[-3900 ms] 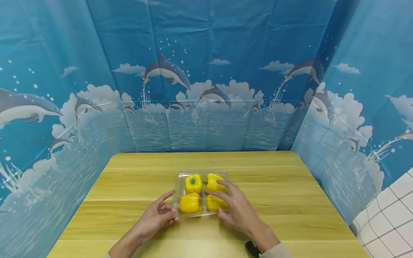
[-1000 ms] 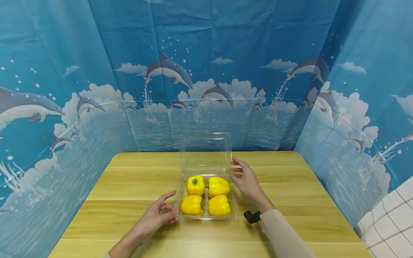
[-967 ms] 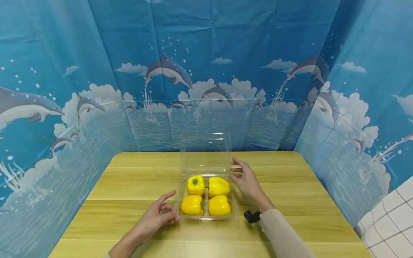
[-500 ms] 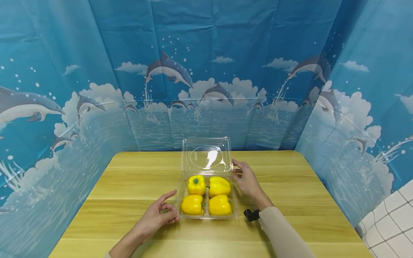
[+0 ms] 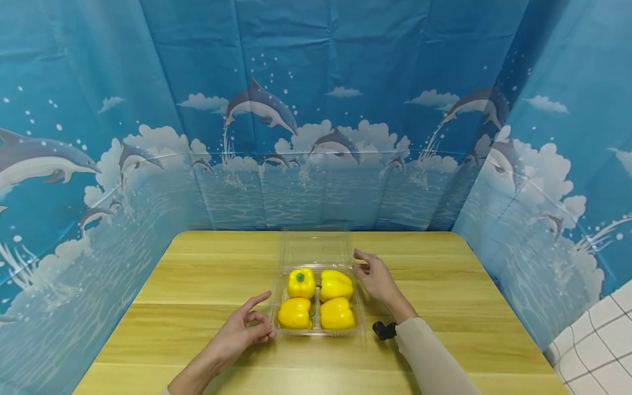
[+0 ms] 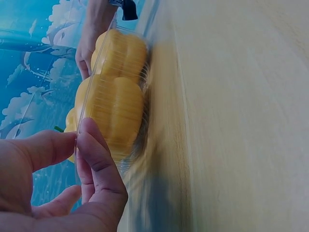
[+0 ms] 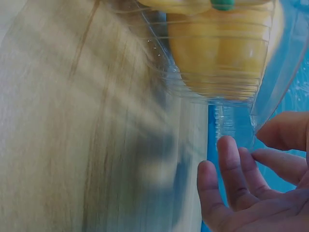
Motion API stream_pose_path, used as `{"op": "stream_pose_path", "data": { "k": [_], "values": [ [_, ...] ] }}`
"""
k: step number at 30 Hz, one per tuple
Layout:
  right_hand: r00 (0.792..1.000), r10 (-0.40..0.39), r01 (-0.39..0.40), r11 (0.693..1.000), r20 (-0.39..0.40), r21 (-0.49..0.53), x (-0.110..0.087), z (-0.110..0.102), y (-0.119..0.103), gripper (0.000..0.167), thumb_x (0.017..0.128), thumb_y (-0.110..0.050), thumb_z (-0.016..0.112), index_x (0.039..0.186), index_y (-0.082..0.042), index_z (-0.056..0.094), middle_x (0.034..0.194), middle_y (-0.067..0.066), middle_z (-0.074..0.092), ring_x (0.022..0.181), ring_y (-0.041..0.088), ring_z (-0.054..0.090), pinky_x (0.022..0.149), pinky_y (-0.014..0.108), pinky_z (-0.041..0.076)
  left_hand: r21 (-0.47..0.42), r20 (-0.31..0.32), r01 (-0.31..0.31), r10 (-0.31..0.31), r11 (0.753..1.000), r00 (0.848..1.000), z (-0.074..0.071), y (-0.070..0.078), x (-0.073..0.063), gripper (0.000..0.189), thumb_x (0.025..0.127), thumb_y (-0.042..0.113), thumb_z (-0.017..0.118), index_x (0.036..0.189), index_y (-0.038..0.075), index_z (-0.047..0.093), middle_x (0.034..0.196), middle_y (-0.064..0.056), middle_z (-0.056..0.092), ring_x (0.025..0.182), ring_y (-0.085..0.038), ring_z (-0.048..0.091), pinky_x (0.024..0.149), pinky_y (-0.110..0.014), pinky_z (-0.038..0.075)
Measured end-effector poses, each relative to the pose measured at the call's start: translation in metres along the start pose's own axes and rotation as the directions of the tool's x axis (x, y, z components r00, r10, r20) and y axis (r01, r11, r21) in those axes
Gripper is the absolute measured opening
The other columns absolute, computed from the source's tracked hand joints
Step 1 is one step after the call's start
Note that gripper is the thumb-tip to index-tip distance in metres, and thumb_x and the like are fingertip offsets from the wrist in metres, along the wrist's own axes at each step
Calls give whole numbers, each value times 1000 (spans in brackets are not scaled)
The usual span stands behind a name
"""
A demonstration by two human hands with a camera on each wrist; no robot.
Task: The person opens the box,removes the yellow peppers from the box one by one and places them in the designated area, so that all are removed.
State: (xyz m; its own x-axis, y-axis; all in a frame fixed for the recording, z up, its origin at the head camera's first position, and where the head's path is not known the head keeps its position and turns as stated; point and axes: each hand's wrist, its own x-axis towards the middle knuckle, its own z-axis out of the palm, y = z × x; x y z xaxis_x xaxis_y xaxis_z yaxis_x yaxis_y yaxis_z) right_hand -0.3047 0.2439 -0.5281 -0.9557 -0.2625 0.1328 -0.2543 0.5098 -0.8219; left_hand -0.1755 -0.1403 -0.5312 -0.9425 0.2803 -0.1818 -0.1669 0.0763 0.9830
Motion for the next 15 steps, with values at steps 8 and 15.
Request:
{"op": "stream_pose_path", "data": {
  "k": [8,15],
  "values": [
    [999,40,-40,999,32,-4,-2,4,1,56,124,-9,55,176,6,43,176,34,51,154,61,58,121,66,60,-14,3,-2,2,1000,1000,0,-1,-1,89,109,2,77,185,8,30,125,-17,69,101,-23,82,96,-37,72],
    [998,46,-45,999,46,-28,-2,4,-2,53,124,-9,52,175,6,45,177,34,50,155,59,58,122,68,58,25,-23,-22,23,999,999,1,-1,-1,89,107,7,80,184,9,33,155,-32,57,104,-24,82,97,-38,72]
  ]
}}
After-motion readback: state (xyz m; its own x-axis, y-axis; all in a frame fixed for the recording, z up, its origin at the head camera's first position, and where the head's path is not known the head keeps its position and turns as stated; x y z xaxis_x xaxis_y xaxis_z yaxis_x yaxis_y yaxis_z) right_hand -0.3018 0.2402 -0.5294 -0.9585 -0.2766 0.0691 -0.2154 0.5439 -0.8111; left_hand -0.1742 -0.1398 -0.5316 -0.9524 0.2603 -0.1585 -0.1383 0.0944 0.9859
